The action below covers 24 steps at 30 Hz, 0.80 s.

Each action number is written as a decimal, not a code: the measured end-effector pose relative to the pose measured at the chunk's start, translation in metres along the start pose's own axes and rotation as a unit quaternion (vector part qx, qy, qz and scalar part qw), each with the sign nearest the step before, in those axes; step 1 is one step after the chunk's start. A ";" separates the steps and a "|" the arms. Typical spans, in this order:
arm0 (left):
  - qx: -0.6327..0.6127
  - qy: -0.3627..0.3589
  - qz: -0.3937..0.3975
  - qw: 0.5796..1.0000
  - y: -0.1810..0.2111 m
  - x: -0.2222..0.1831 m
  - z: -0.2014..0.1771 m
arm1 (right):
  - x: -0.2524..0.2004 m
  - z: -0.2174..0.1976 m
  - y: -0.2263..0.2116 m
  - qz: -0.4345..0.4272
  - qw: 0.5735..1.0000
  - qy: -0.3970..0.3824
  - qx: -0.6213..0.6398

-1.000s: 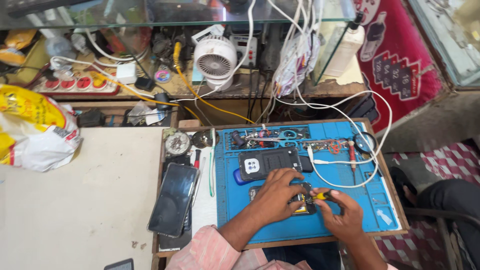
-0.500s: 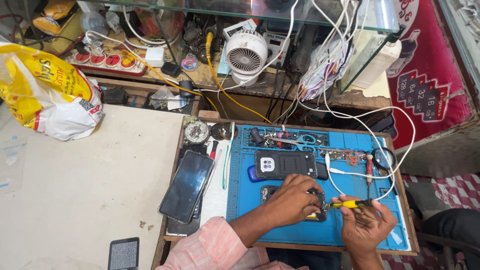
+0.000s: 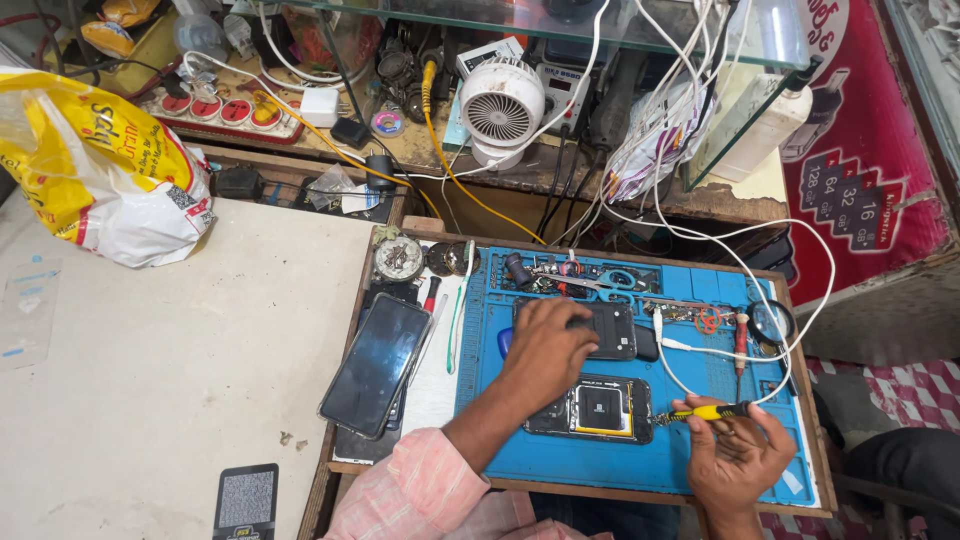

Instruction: The person uses a screwdriver to remove screws from a disassembled smartphone on a blue mat, then picks up a second smartphone to interact with its touchscreen before returning to the first device to continue unscrewing components.

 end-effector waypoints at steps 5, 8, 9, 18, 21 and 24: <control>0.026 0.003 -0.022 0.999 -0.007 0.004 -0.005 | -0.002 -0.001 0.004 -0.002 1.000 -0.001 0.009; 0.024 0.009 -0.018 1.000 -0.008 0.002 -0.005 | -0.004 -0.003 0.006 -0.021 1.000 0.009 0.009; 0.022 0.010 -0.015 1.000 -0.007 0.001 -0.005 | -0.006 -0.004 0.006 -0.023 1.000 0.012 0.010; -0.027 0.017 0.017 0.999 0.000 -0.003 0.000 | -0.014 -0.016 -0.005 -0.085 0.976 0.019 -0.198; -0.034 -0.017 0.033 0.999 0.000 -0.004 0.005 | -0.026 -0.021 0.001 -0.031 0.996 0.013 -0.081; -0.049 -0.065 0.036 0.996 0.014 -0.007 0.003 | -0.024 -0.018 -0.008 -0.010 0.999 0.022 -0.026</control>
Point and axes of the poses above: each hand's wrist, its own x-axis towards the middle knuckle, its own z-axis out of the palm, y = z × x, the point moved 4 cm from there along x, towards the middle knuckle, and after that the axes turned 6 degrees about -x, right-handed, at the moved point
